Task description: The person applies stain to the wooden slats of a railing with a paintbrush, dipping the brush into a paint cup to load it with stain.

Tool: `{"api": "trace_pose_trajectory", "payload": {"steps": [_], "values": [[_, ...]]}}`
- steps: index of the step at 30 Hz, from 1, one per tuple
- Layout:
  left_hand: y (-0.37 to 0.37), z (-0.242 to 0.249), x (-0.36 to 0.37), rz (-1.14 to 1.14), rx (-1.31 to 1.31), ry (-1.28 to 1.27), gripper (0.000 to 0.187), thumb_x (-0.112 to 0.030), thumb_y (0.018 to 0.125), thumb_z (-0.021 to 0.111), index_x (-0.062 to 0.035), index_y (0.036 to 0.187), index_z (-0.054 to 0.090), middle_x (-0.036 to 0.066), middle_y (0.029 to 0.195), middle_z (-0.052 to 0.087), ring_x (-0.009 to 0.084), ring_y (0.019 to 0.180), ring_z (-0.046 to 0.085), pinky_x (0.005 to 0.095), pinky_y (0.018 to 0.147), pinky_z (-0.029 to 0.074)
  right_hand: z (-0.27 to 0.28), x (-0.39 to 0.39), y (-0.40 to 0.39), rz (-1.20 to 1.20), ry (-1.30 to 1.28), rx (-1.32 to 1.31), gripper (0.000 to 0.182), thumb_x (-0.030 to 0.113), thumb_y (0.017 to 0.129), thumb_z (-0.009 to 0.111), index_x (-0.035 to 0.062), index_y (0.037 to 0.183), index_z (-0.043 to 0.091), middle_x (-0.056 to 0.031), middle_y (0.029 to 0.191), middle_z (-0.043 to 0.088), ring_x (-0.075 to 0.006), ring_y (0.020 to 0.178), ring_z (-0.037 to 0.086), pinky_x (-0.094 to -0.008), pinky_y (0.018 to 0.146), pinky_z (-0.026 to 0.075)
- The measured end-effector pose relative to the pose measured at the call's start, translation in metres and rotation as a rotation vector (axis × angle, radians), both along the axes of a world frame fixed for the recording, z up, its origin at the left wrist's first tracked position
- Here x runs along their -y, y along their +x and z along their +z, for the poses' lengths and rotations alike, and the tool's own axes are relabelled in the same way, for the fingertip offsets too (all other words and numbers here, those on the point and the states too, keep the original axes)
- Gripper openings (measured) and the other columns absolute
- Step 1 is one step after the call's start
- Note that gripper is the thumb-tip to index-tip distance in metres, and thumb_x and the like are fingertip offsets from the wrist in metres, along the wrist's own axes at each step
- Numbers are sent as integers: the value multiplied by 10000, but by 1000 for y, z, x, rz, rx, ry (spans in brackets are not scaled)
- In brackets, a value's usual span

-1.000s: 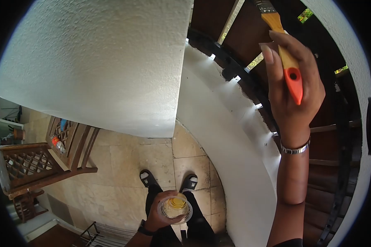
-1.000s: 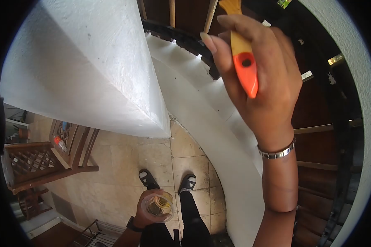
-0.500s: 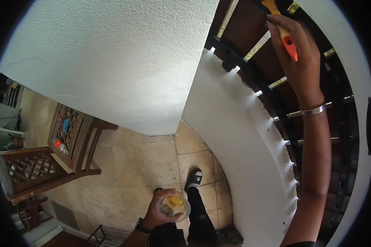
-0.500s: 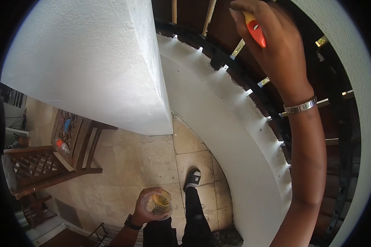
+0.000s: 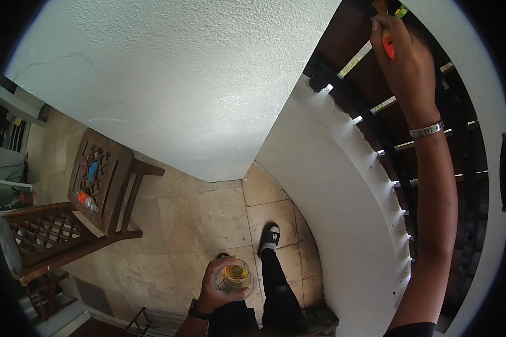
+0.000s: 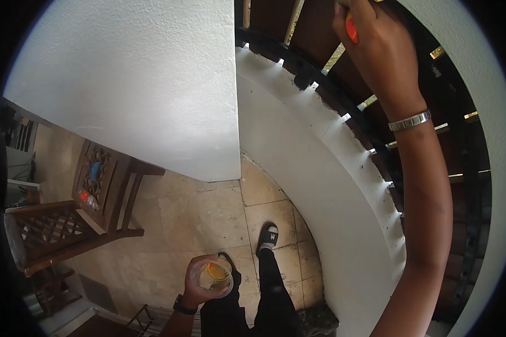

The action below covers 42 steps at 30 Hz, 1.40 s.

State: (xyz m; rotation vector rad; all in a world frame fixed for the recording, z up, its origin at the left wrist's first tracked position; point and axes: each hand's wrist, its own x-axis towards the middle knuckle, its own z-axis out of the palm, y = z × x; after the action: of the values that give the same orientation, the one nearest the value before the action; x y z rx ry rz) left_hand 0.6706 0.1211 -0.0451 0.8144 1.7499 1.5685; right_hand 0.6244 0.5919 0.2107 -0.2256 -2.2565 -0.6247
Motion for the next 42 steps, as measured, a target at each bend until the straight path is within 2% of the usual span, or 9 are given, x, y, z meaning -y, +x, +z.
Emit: {"api": "trace_pose_trajectory", "payload": {"steps": [5, 8, 12, 19, 24, 28, 35, 39, 42], "values": [[-3, 9, 6, 10, -44, 4, 803, -71, 597, 918, -48, 1254, 458, 172, 1249, 546, 273, 1171, 579, 419, 996, 503, 3, 27, 27, -3, 124, -97, 164, 45, 820, 732, 58, 950, 632, -57, 736, 634, -232, 676, 615, -354, 651, 487], [-3, 4, 14, 12, -65, -29, 802, -73, 596, 918, -48, 1253, 459, 173, 1256, 542, 271, 1171, 581, 415, 995, 505, -2, 23, 18, 313, 50, -91, 176, 20, 812, 735, 60, 948, 631, -47, 739, 625, -220, 668, 601, -345, 662, 472], [-2, 15, 12, 39, -78, -3, 805, -71, 590, 914, -39, 1254, 461, 176, 1267, 540, 270, 1170, 581, 413, 1000, 500, -53, 22, 18, 309, -326, 115, 288, 94, 836, 715, 57, 1108, 626, -96, 862, 657, -270, 823, 609, -379, 765, 511], [5, 38, 18, 94, -99, -5, 811, -82, 582, 901, -43, 1263, 462, 164, 1252, 544, 289, 1197, 561, 421, 1012, 490, -132, 17, 38, 362, -367, 373, 284, 76, 831, 699, 45, 1107, 643, -93, 799, 640, -266, 803, 602, -376, 812, 492], [5, 56, 12, 128, -128, -71, 823, -84, 570, 898, -52, 1263, 454, 168, 1250, 543, 305, 1202, 556, 434, 1015, 486, -175, 23, 2, 198, -623, 102, 175, 90, 859, 665, 61, 1032, 655, -102, 789, 654, -270, 778, 619, -403, 803, 486], [7, 55, 3, 146, -142, -100, 803, -89, 570, 893, -50, 1245, 461, 171, 1236, 553, 313, 1190, 565, 437, 1009, 490, -204, -1, -26, 42, -462, -17, 152, 137, 864, 644, 65, 998, 648, -90, 763, 644, -268, 755, 617, -407, 790, 472], [10, 55, 0, 145, -26, -146, 832, -66, 563, 923, -48, 1255, 461, 161, 1259, 539, 312, 1226, 545, 440, 1043, 467, -220, 12, -29, 227, -491, 25, 132, 116, 856, 650, 67, 978, 643, -77, 780, 655, -253, 772, 625, -384, 777, 459], [10, 52, 0, 141, -3, -128, 852, -57, 563, 921, -69, 1269, 443, 164, 1264, 534, 321, 1241, 531, 448, 1050, 461, -215, 6, -28, -68, -453, -7, 156, 138, 858, 656, 80, 1002, 647, -82, 816, 687, -254, 791, 647, -377, 782, 449], [12, 51, -4, 180, -23, -114, 829, -96, 545, 917, -69, 1241, 467, 161, 1237, 557, 316, 1209, 553, 447, 1030, 472, -218, 26, -24, 32, -485, -4, 162, 147, 856, 656, 93, 1009, 649, -81, 827, 693, -249, 798, 652, -388, 782, 440]]}}
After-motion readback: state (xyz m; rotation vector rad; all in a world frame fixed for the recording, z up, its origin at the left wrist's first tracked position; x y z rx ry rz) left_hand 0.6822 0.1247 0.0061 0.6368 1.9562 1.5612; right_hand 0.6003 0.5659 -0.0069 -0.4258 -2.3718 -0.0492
